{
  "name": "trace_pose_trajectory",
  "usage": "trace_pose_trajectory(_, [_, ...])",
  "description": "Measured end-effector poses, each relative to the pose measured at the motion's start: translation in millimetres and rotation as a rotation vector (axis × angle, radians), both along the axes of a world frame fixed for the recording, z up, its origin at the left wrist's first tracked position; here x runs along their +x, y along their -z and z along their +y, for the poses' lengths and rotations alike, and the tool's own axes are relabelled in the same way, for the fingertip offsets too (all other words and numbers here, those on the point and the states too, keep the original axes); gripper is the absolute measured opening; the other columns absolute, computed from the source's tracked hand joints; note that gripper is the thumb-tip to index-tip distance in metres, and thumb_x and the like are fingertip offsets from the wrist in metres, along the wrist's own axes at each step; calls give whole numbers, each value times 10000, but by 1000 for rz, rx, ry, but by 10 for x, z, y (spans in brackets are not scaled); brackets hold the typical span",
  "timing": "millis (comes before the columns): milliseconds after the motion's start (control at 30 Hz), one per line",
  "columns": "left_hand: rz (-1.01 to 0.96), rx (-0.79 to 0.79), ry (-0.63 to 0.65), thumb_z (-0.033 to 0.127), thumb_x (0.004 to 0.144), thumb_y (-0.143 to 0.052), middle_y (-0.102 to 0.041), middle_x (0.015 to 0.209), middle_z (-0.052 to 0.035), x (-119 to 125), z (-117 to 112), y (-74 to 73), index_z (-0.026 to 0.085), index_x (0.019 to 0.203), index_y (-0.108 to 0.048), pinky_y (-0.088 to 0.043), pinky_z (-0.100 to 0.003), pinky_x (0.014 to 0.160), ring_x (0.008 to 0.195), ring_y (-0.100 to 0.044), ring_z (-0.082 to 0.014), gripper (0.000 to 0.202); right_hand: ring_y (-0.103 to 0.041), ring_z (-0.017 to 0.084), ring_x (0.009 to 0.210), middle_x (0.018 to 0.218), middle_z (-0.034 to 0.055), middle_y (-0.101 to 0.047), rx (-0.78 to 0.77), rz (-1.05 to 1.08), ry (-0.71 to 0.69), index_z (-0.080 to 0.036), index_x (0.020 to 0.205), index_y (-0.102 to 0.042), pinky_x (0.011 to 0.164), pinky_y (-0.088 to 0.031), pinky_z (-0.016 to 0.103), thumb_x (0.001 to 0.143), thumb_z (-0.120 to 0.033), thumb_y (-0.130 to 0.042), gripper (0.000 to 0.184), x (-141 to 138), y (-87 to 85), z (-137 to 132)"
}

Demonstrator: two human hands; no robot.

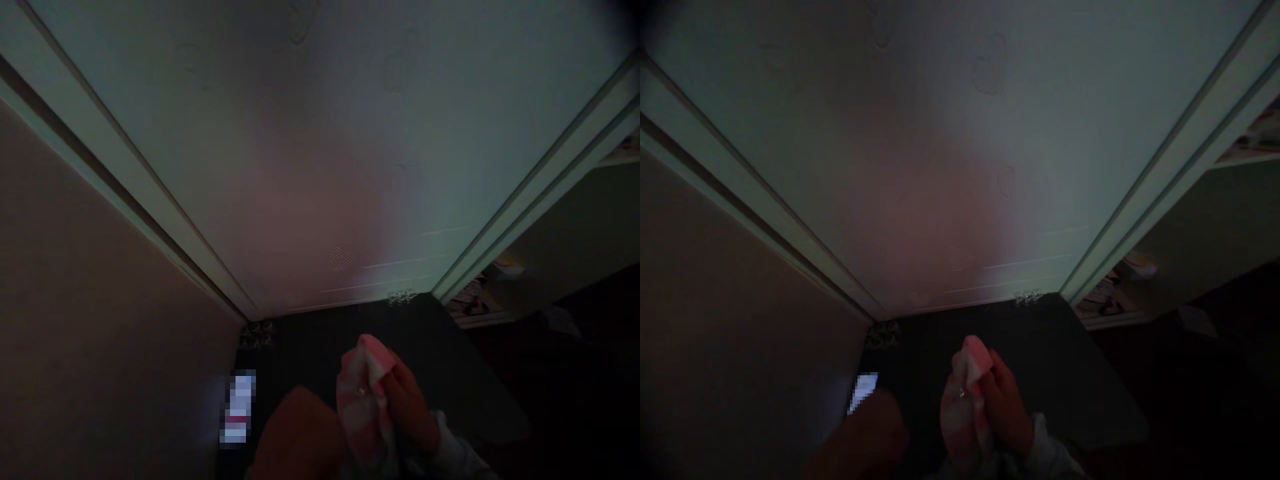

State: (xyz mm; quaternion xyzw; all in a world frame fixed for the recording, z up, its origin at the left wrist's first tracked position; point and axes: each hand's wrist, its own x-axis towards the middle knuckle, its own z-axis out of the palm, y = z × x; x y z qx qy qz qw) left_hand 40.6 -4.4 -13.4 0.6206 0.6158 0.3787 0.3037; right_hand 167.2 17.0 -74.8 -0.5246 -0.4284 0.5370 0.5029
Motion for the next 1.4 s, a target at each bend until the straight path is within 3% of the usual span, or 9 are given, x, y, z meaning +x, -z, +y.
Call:
trace_pose_trajectory(67, [14, 12, 61, 292, 849, -495, -664, 976, -30, -225, -80, -132, 315, 1003, -630, -540, -379, 751, 887, -617, -239, 206, -554, 180, 665, 711, 32, -591, -22, 63, 35, -177, 801, -580, 607, -480, 267, 771, -457, -524, 287, -13, -69, 11])
trace_pose_trajectory(167, [52, 15, 264, 205, 800, -538, -664, 1028, -54, -407, -96, -227, 257, 1051, -620, -521, -343, 824, 928, -622, -222, 269, -537, 166, 610, 669, 19, -578, -44, 77, 35, -184, 761, -584, 562, -480, 255, 752, -450, -540, 270, -31, -164, 0])
trace_pose_trajectory(467, [55, -28, 139, 235, 732, -630, -691, 1027, -63, -478, -39, -80, 243, 1037, -647, -539, -349, 805, 932, -644, -239, 306, -594, 192, 660, 708, 36, -650, -45, 77, -77, -210, 771, -629, 588, -501, 269, 669, -356, -568, 189, -53, -302, -37])
trace_pose_trajectory(633, [61, -30, 103, 225, 735, -658, -710, 934, -48, -489, -56, -109, 218, 958, -658, -547, -318, 769, 863, -659, -218, 223, -618, 228, 800, 853, 60, -672, 3, 35, -147, -204, 899, -659, 675, -500, 310, 682, -309, -569, 257, -62, -278, -32])
trace_pose_trajectory(900, [261, 131, 192, 219, 807, -561, -703, 1007, -69, -492, -1, -61, 236, 1085, -612, -541, -351, 787, 913, -652, -233, 283, -562, 157, 535, 642, 9, -669, -279, 265, -161, -161, 828, -679, 501, -428, 252, 521, -138, -593, 319, -63, -202, 27])
trace_pose_trajectory(1000, [409, 242, 299, 202, 850, -488, -699, 1022, -88, -456, 42, -100, 220, 1144, -575, -529, -353, 768, 908, -650, -238, 306, -609, 184, 610, 686, 32, -690, -331, 366, -198, -148, 812, -680, 568, -451, 279, 543, -180, -669, 271, -78, -167, 19])
trace_pose_trajectory(1133, [529, 283, 430, 271, 886, -473, -707, 954, -91, -357, 98, -111, 183, 1008, -614, -507, -350, 685, 805, -659, -238, 207, -624, 185, 663, 730, 49, -696, -293, 465, -195, -136, 838, -677, 624, -456, 290, 649, -324, -699, 267, -113, -100, 15])
trace_pose_trajectory(1233, [515, 331, 436, 290, 926, -408, -707, 926, -71, -313, 105, -43, 180, 948, -598, -482, -333, 664, 802, -645, -215, 220, -619, 174, 679, 749, 44, -696, -296, 530, -191, -137, 855, -671, 648, -454, 285, 655, -335, -724, 286, -104, -52, 47])
trace_pose_trajectory(1400, [464, 287, 432, 187, 929, -364, -692, 889, -41, -347, 62, 10, 196, 946, -559, -448, -333, 674, 770, -612, -195, 196, -537, 115, 528, 632, 6, -651, -293, 487, -230, -137, 836, -665, 505, -385, 222, 636, -311, -750, 279, -31, -14, 86])
